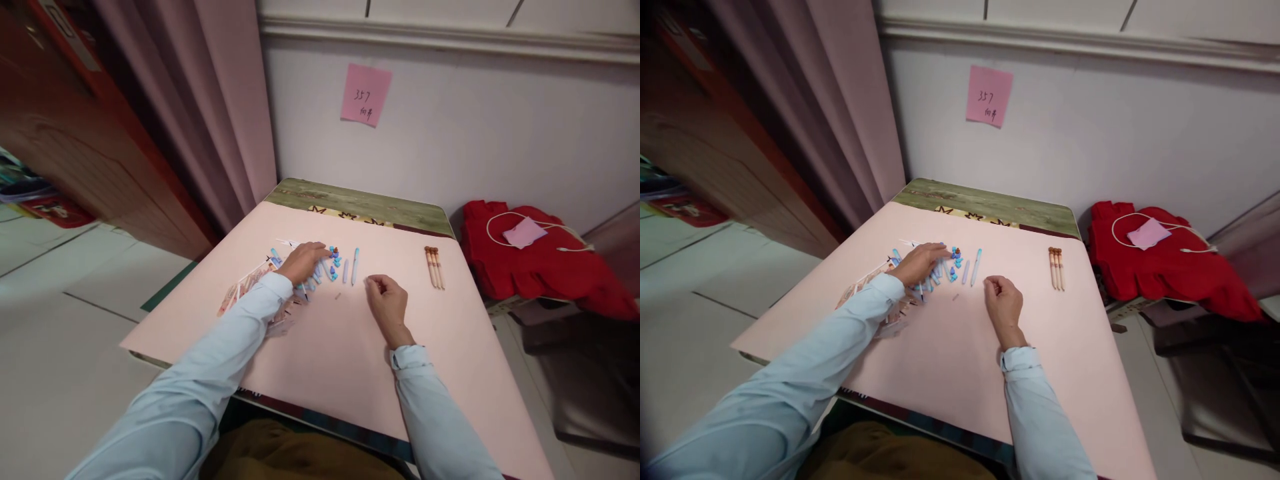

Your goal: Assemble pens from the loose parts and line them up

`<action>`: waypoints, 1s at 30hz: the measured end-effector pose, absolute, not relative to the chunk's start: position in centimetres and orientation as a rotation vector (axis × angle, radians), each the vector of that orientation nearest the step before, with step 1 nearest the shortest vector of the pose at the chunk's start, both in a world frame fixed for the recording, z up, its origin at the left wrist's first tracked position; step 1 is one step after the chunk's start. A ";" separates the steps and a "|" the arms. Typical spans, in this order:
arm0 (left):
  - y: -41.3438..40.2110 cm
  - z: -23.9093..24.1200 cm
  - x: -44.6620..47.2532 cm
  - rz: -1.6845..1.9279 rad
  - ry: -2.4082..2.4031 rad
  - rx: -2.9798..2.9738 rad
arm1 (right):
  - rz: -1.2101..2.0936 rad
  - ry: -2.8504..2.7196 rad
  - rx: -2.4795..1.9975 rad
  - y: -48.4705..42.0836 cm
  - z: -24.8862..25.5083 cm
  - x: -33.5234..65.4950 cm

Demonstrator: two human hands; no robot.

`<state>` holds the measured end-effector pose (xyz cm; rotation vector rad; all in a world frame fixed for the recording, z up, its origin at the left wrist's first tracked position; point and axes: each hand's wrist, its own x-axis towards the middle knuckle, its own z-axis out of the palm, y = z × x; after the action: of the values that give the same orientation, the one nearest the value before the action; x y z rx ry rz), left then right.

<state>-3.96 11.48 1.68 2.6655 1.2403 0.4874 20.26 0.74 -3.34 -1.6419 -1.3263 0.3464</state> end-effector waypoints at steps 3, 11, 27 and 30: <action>11.3 2.0 -4.8 0.584 1.346 2.607 | 0.355 -1.324 -1.639 0.8 -3.4 20.3; 9.5 2.3 -8.1 0.452 1.346 2.597 | 0.356 -1.322 -1.644 0.8 -3.2 20.3; 9.1 2.7 -7.0 0.340 1.182 2.795 | 0.367 -1.319 -1.644 0.7 -3.1 20.3; 9.2 2.5 -7.5 0.386 1.167 2.775 | 0.372 -1.313 -1.646 0.7 -3.2 20.3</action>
<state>-7.47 9.23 2.46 2.7746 1.1669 0.3862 20.32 0.70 -3.23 -1.6459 -1.3131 0.3717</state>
